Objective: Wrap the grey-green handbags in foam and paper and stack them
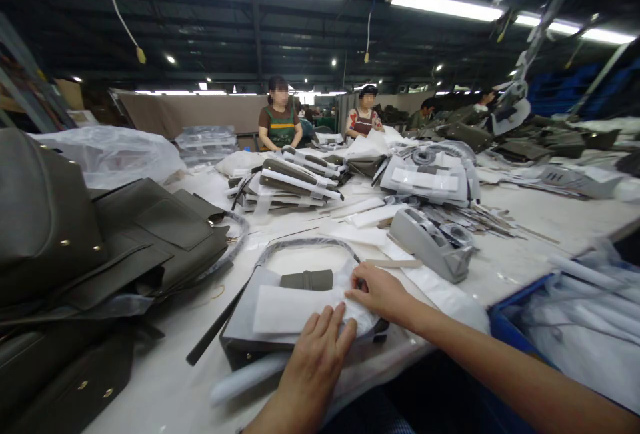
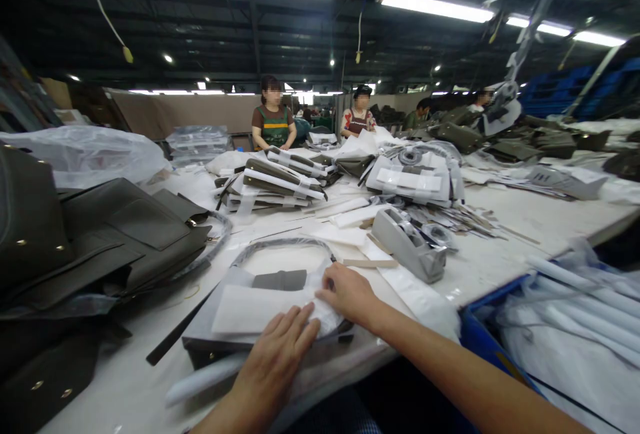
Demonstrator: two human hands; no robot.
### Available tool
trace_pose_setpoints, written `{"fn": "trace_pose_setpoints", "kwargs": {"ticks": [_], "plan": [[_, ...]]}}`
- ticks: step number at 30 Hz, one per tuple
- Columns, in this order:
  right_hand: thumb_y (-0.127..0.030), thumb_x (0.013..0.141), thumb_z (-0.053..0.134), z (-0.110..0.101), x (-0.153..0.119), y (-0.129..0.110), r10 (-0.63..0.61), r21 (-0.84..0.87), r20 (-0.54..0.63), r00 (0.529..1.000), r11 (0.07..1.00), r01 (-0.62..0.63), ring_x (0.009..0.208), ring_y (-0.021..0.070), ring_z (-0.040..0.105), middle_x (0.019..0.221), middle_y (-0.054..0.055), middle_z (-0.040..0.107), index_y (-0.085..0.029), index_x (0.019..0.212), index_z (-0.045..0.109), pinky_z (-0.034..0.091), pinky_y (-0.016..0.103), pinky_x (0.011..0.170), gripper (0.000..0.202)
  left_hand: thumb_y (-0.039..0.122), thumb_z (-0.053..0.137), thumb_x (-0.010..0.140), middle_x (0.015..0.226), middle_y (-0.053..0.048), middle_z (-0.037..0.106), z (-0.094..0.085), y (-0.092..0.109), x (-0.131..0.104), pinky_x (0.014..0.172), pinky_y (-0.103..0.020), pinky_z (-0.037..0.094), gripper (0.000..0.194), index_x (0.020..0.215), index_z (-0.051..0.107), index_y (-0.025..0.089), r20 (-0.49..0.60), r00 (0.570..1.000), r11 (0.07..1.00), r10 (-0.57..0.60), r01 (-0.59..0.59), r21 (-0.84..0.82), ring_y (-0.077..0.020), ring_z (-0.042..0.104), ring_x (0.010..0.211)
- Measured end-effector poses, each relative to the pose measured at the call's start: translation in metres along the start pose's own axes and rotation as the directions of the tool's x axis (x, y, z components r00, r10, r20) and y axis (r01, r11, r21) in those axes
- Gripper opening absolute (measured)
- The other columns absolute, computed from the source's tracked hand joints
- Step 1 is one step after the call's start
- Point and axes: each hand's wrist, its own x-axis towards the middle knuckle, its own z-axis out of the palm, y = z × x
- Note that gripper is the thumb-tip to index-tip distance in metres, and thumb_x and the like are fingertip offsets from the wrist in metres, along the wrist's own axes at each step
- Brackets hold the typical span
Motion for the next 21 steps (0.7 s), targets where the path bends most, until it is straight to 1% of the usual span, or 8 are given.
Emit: {"fn": "trace_pose_setpoints", "kwargs": {"ticks": [3,6,8,11,13,15,18,21], "plan": [[-0.030,0.084,0.064,-0.016,-0.005,0.014,-0.006,0.045,-0.060,0.998,0.999,0.008,0.073,0.0126,0.063,0.087,-0.002,0.070,-0.023,0.092,0.067,0.046,0.023,0.070,0.011,0.004,0.046,0.087,0.151,-0.008,0.046,0.001,-0.001,-0.001,0.108,-0.039,0.043,0.055,0.139,0.048,0.021,0.046,0.999,1.000,-0.003,0.004,-0.019,-0.0249,0.049,0.133],[-0.034,0.091,0.053,-0.048,-0.013,0.044,0.058,0.032,-0.164,0.985,0.998,-0.054,0.070,0.0137,0.065,0.085,0.000,0.072,-0.023,0.094,0.068,0.049,0.024,0.068,0.019,-0.003,0.043,0.081,0.153,-0.004,0.044,0.003,-0.003,-0.003,0.108,-0.039,0.043,0.071,0.146,0.040,0.024,0.038,0.999,1.000,-0.004,0.005,-0.016,-0.0232,0.048,0.134],[-0.034,0.090,0.051,-0.075,-0.019,0.071,0.114,-0.014,-0.260,0.959,0.992,-0.122,0.074,0.0168,0.067,0.088,0.003,0.073,-0.022,0.096,0.069,0.050,0.027,0.072,0.022,-0.005,0.042,0.078,0.152,-0.002,0.045,0.007,-0.004,-0.004,0.108,-0.037,0.043,0.077,0.148,0.038,0.026,0.016,1.000,1.000,-0.011,0.011,-0.004,-0.0219,0.049,0.133],[-0.033,0.089,0.048,-0.114,-0.024,0.112,0.171,-0.098,-0.413,0.895,0.968,-0.230,0.096,0.0225,0.066,0.107,0.009,0.072,-0.020,0.103,0.069,0.048,0.034,0.088,0.028,-0.008,0.041,0.075,0.151,0.001,0.046,0.014,-0.006,-0.004,0.107,-0.034,0.044,0.081,0.148,0.039,0.028,-0.040,0.999,0.999,-0.005,0.006,0.031,-0.0195,0.050,0.131],[-0.035,0.089,0.047,-0.134,-0.024,0.135,0.206,-0.144,-0.460,0.864,0.942,-0.302,0.107,0.0259,0.062,0.116,0.011,0.070,-0.019,0.106,0.069,0.044,0.037,0.094,0.031,-0.008,0.041,0.075,0.150,0.002,0.048,0.020,-0.008,-0.005,0.105,-0.032,0.044,0.081,0.147,0.040,0.029,-0.084,0.996,0.998,0.010,-0.005,0.061,-0.0188,0.051,0.130],[-0.040,0.088,0.048,-0.147,-0.020,0.153,0.267,-0.172,-0.433,0.861,0.913,-0.369,0.102,0.0278,0.064,0.106,0.011,0.073,-0.020,0.094,0.072,0.045,0.037,0.087,0.032,-0.009,0.041,0.075,0.148,0.003,0.050,0.026,-0.011,-0.005,0.104,-0.031,0.045,0.081,0.147,0.041,0.030,-0.129,0.991,0.995,0.028,-0.016,0.098,-0.0177,0.053,0.128],[-0.047,0.087,0.050,-0.154,-0.010,0.169,0.378,-0.182,-0.308,0.873,0.877,-0.445,0.073,0.0245,0.065,0.070,0.007,0.072,-0.021,0.063,0.069,0.044,0.033,0.068,0.040,-0.010,0.039,0.075,0.142,0.005,0.056,0.039,-0.015,-0.005,0.100,-0.026,0.046,0.080,0.143,0.047,0.031,-0.198,0.978,0.986,0.062,-0.029,0.163,-0.0145,0.058,0.122],[-0.048,0.085,0.054,-0.157,0.001,0.174,0.451,-0.159,-0.213,0.867,0.859,-0.486,0.060,0.0207,0.062,0.059,0.005,0.069,-0.022,0.054,0.068,0.040,0.030,0.059,0.044,-0.009,0.039,0.076,0.135,0.006,0.062,0.051,-0.020,-0.004,0.095,-0.024,0.049,0.078,0.140,0.051,0.034,-0.253,0.963,0.976,0.091,-0.036,0.213,-0.0134,0.062,0.116]]}}
